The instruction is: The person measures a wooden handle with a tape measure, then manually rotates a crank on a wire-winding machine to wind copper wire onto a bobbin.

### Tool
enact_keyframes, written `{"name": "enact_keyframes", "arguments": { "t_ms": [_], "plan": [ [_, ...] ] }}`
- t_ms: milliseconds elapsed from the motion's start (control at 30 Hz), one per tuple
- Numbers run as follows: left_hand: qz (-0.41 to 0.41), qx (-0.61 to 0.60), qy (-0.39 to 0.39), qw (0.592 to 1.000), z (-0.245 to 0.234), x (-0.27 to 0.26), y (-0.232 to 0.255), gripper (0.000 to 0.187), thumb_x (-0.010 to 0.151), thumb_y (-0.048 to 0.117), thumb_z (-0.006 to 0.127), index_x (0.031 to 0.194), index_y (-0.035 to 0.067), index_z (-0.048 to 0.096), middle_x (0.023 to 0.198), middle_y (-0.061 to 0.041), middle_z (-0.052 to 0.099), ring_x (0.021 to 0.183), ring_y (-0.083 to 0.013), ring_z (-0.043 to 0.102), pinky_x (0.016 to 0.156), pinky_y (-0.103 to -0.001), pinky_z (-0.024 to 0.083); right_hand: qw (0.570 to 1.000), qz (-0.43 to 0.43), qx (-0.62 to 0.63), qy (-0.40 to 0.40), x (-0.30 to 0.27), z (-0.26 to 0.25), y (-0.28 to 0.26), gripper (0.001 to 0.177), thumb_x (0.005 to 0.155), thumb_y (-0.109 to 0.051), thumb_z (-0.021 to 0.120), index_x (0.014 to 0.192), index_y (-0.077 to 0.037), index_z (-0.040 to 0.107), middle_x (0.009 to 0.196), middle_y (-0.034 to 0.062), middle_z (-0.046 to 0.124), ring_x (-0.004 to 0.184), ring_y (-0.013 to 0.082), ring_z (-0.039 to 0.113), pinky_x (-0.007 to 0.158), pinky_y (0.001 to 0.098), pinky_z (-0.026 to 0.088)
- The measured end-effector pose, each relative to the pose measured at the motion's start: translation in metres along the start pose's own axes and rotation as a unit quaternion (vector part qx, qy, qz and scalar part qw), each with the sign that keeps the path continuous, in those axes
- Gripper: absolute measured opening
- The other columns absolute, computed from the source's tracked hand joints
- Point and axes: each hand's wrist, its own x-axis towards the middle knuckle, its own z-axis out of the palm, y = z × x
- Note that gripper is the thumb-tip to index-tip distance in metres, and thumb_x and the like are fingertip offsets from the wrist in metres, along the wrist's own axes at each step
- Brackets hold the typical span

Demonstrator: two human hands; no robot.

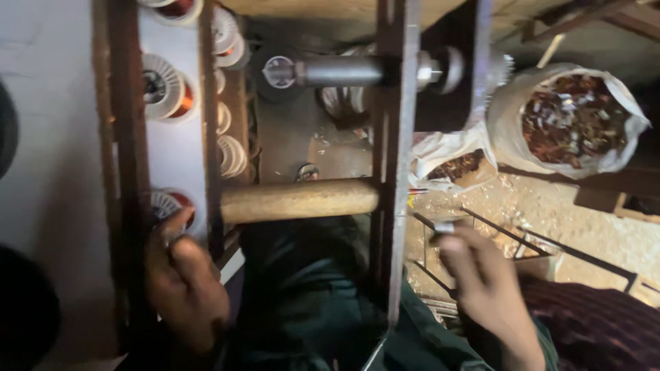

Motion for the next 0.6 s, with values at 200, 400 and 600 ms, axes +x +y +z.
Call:
{"name": "enact_keyframes", "arguments": {
  "t_ms": [200,400,600],
  "plan": [
    [0.311,-0.428,-0.351,0.773,0.008,0.017,0.060,0.047,0.094,0.036,0.083,0.123,0.004,0.065,0.098,-0.008,0.078,0.071,-0.0092,0.074,0.053,-0.019,0.055,0.961,-0.049,0.263,0.075,-0.046,0.022,-0.028,0.067,0.101,-0.015,0.068,0.157,-0.019,0.032,0.106,0.0059,0.067,0.087,0.0099,0.061,0.075,0.0227,0.054],
    [0.417,-0.249,-0.296,0.823,-0.010,0.032,0.073,0.023,0.107,0.025,0.073,0.123,0.012,0.063,0.106,-0.005,0.075,0.093,-0.0158,0.077,0.079,-0.025,0.063,0.973,-0.094,0.212,-0.010,-0.017,0.040,-0.053,0.074,0.102,-0.010,0.067,0.162,-0.025,0.027,0.123,0.0292,0.065,0.095,0.0240,0.074,0.073,0.0292,0.061],
    [0.121,-0.049,0.074,0.989,-0.051,0.089,-0.001,0.014,0.116,0.016,0.053,0.116,0.004,0.060,0.097,-0.011,0.066,0.077,-0.0154,0.063,0.071,-0.030,0.053,0.984,-0.122,0.101,0.079,0.001,0.012,-0.048,0.068,0.097,-0.037,0.069,0.154,-0.016,0.039,0.109,0.0200,0.068,0.068,0.0142,0.070,0.057,0.0228,0.053]
  ]
}}
